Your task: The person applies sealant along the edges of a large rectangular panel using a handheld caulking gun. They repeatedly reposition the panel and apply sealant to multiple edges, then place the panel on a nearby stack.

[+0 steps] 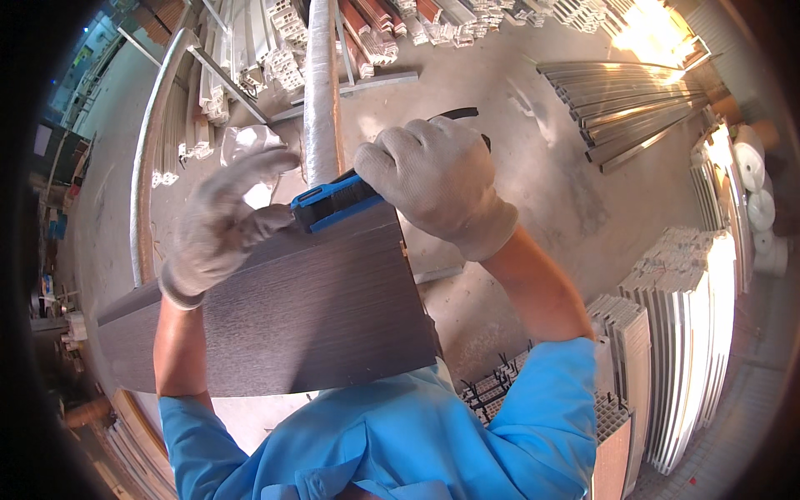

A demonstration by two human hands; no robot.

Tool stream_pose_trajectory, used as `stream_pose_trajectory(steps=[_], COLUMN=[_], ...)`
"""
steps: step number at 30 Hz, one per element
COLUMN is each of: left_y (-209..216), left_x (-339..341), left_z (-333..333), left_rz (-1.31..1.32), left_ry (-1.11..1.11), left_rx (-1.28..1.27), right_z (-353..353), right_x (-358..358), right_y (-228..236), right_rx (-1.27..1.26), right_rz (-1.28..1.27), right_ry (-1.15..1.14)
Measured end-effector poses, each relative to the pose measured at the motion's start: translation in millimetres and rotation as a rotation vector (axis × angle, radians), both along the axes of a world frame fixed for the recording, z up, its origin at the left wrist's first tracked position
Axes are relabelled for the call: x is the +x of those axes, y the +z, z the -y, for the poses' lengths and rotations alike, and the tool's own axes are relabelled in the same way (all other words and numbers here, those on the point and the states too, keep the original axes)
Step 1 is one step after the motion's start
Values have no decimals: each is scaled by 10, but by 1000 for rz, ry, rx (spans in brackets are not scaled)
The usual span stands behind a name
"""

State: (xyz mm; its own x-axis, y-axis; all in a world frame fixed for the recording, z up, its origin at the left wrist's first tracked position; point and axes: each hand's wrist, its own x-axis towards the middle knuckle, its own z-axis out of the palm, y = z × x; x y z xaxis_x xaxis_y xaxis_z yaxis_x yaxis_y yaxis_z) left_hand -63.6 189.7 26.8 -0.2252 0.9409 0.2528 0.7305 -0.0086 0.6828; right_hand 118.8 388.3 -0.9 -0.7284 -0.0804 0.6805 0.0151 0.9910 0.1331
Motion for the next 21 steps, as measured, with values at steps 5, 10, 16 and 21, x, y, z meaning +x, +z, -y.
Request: stream_pose_trajectory(steps=[5, 10, 16, 21], left_y=[-249, -400, -552, -533], left_x=[88, 75, 161, 142], left_z=[-51, 46, 74, 153], left_rz=[266, 48, -46, -122], left_ry=[-21, 78, 143, 146], left_rx=[-221, -184, -154, -201], right_z=[-32, -245, -255, -215], right_x=[53, 272, 332, 364], right_y=[-143, -345, -535, -503], right_rx=[-302, -1002, -1325, -998], right_rz=[8, 522, 528, 558], right_ry=[79, 17, 23, 33])
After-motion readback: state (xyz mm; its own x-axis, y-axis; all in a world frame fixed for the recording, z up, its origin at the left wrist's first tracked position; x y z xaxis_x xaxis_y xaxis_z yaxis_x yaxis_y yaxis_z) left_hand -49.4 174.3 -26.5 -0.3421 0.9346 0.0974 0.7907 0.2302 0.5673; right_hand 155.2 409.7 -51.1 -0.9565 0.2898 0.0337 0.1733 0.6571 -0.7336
